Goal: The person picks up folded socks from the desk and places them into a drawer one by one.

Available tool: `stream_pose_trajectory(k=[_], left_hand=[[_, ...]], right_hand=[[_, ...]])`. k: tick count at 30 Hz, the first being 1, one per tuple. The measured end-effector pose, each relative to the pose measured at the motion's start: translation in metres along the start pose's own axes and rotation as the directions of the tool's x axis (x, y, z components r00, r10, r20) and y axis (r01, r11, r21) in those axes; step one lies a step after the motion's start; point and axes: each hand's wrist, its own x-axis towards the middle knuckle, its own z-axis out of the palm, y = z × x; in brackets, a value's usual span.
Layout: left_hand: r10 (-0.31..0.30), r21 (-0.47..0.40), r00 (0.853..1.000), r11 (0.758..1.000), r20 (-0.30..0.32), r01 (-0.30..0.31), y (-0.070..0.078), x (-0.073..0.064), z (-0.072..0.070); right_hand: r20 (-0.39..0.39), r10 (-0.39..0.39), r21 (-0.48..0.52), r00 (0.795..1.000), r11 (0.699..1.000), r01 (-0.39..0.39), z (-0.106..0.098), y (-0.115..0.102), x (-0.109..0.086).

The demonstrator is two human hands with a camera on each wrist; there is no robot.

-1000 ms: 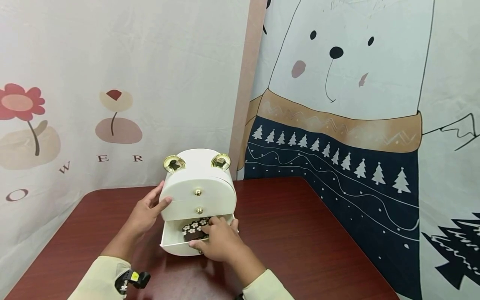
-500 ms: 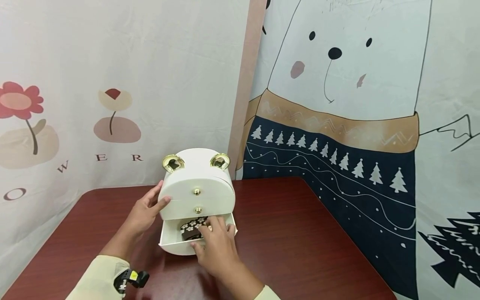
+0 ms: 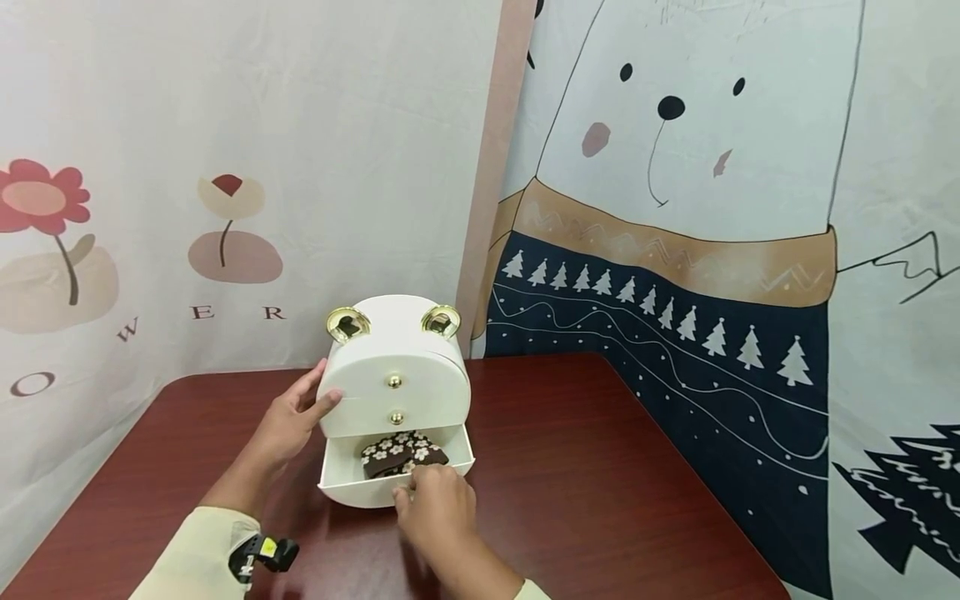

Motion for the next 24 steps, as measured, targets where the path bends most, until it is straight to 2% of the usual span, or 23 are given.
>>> stream_pose_trajectory(k=[4,10,19,24], left_hand=[[0.007,-0.002,1.0,1.0,-0.002,-0.007,0.0,0.0,0.0],[0.011,-0.003,1.0,1.0,-0.004,-0.011,0.0,0.0,0.0],[0.007,0.004,1.0,1.0,-0.006,-0.007,0.001,-0.001,0.0],[-0.004,0.017,1.0,1.0,-0.007,0.004,0.001,0.0,0.0]], right_hand=[[0.081,0.072,-0.033,0.994,0.997,-0.07,0.001,0.0,0.003],[0.164,0.097,-0.055,0.982,0.995,-0.089,0.006,0.001,0.007],[0.22,0.109,-0.039,0.969,0.994,-0.103,0.009,0.0,0.011],[0.218,0.1,-0.03,0.971,0.995,-0.096,0.01,-0.001,0.013]])
